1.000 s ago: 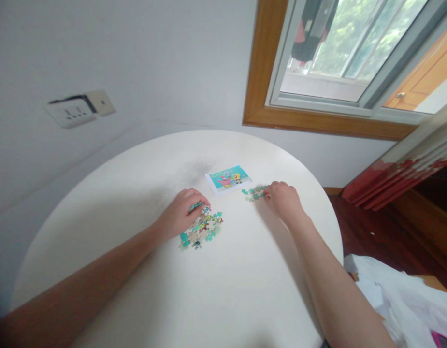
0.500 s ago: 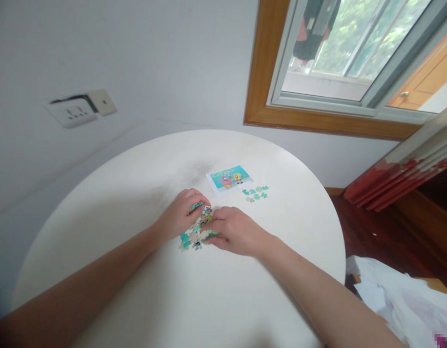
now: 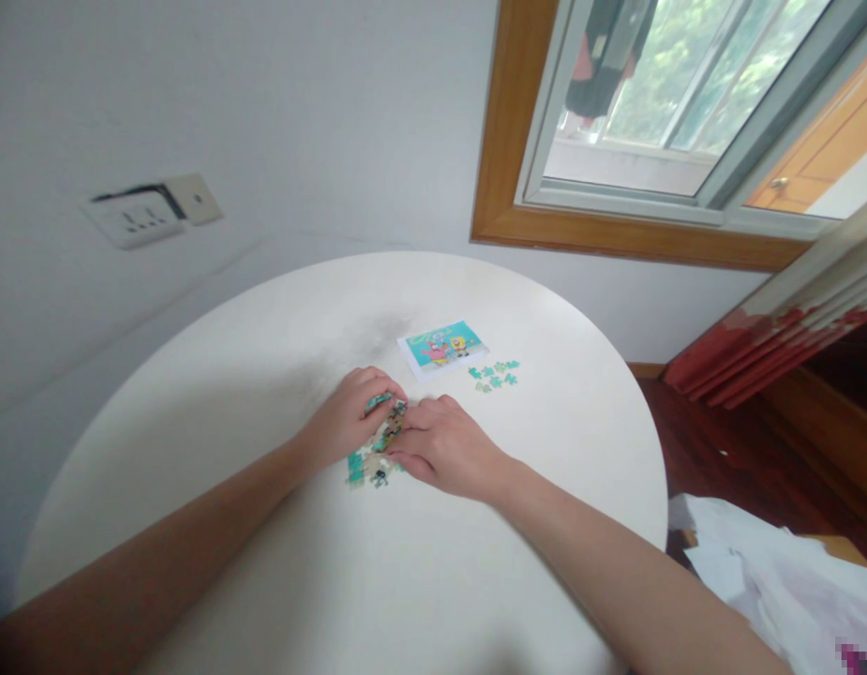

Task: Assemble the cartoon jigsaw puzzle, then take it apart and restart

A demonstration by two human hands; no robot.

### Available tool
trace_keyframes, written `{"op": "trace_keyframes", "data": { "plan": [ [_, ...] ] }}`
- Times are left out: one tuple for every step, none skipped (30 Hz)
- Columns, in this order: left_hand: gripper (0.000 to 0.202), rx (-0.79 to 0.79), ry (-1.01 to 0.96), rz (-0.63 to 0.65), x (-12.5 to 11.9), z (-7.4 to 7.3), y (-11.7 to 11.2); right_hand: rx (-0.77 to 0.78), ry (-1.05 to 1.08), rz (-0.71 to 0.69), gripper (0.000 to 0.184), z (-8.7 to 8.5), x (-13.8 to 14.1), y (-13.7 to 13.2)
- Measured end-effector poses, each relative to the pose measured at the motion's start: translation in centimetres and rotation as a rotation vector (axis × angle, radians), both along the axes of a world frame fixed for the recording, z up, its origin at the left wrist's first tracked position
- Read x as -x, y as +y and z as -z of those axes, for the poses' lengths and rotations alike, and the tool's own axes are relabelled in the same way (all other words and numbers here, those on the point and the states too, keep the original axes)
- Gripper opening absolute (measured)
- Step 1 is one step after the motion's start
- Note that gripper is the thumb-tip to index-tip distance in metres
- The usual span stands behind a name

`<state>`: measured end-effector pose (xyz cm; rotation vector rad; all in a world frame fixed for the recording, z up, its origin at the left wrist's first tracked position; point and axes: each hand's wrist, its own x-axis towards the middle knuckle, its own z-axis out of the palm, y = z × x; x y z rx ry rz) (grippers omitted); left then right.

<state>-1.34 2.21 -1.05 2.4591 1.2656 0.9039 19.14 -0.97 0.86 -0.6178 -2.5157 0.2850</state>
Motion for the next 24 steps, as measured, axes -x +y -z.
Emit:
{"op": "trace_keyframes", "data": {
  "plan": [
    [0.019, -0.003, 0.000, 0.002, 0.0, 0.0, 0.0, 0.005, 0.030, 0.017, 0.021, -0.1, -0.1, 0.1],
    [0.019, -0.005, 0.001, 0.003, 0.0, 0.0, 0.0, 0.017, 0.068, 0.041, 0.019, -0.3, -0.3, 0.4],
    [0.019, -0.003, 0.003, 0.004, 0.0, 0.0, 0.0, 0.036, 0.105, 0.078, 0.018, -0.5, -0.7, 0.7],
    [0.019, 0.001, 0.005, 0.004, 0.0, 0.0, 0.0, 0.062, 0.134, 0.129, 0.017, -0.8, -1.3, 1.2],
    [0.019, 0.006, 0.006, 0.004, 0.1, 0.0, 0.0, 0.091, 0.157, 0.198, 0.018, -1.1, -2.0, 1.7],
    [0.020, 0.010, 0.005, 0.005, 0.1, 0.0, 0.0, 0.130, 0.149, 0.280, 0.019, -1.5, -2.9, 2.3],
    [0.020, 0.013, 0.003, 0.006, 0.1, 0.0, 0.0, 0.170, 0.121, 0.370, 0.020, -1.9, -3.8, 2.9],
    [0.020, 0.016, -0.001, 0.006, 0.1, 0.0, 0.0, 0.198, 0.086, 0.449, 0.021, -2.2, -4.8, 3.4],
    [0.020, 0.019, -0.005, 0.006, 0.1, -0.1, 0.0, 0.229, 0.020, 0.516, 0.022, -2.6, -5.8, 3.8],
    [0.020, 0.021, -0.009, 0.006, 0.0, -0.1, 0.0, 0.267, -0.058, 0.577, 0.022, -2.9, -6.8, 4.2],
    [0.020, 0.024, -0.011, 0.005, 0.0, -0.1, 0.0, 0.318, -0.142, 0.630, 0.023, -3.2, -7.6, 4.4],
    [0.020, 0.026, -0.012, 0.004, 0.0, -0.1, 0.0, 0.380, -0.225, 0.673, 0.023, -3.4, -8.4, 4.5],
    [0.020, 0.027, -0.012, 0.005, 0.0, -0.1, 0.0, 0.437, -0.300, 0.706, 0.024, -3.5, -9.0, 4.6],
    [0.020, 0.027, -0.011, 0.007, 0.0, 0.0, 0.0, 0.476, -0.365, 0.734, 0.024, -3.6, -9.5, 4.6],
    [0.020, 0.025, -0.011, 0.009, 0.1, 0.0, 0.0, 0.493, -0.418, 0.765, 0.024, -3.6, -9.9, 4.6],
    [0.019, 0.023, -0.009, 0.009, 0.1, 0.0, 0.1, 0.485, -0.457, 0.798, 0.024, -3.5, -10.2, 4.6],
    [0.019, 0.023, -0.008, 0.009, 0.1, 0.1, 0.1, 0.456, -0.483, 0.834, 0.025, -3.4, -10.4, 4.6],
    [0.019, 0.024, -0.007, 0.009, 0.1, 0.1, 0.1, 0.423, -0.499, 0.871, 0.025, -3.3, -10.6, 4.7],
    [0.020, 0.026, -0.006, 0.007, 0.1, 0.1, 0.1, 0.394, -0.506, 0.903, 0.024, -3.1, -10.7, 4.8],
    [0.020, 0.027, -0.005, 0.005, 0.1, 0.1, 0.1, 0.373, -0.507, 0.926, 0.024, -3.0, -10.9, 4.9],
    [0.020, 0.026, -0.005, 0.005, 0.1, 0.2, 0.1, 0.363, -0.506, 0.938, 0.023, -2.9, -11.0, 5.0],
    [0.020, 0.024, -0.004, 0.006, 0.1, 0.2, 0.1, 0.364, -0.506, 0.942, 0.022, -2.9, -11.1, 5.0],
    [0.020, 0.023, -0.002, 0.007, 0.1, 0.1, 0.1, 0.374, -0.506, 0.941, 0.021, -2.9, -11.2, 5.1],
    [0.020, 0.024, 0.000, 0.007, 0.1, 0.1, 0.1, 0.388, -0.504, 0.935, 0.021, -2.9, -11.2, 5.1]
  ]
}}
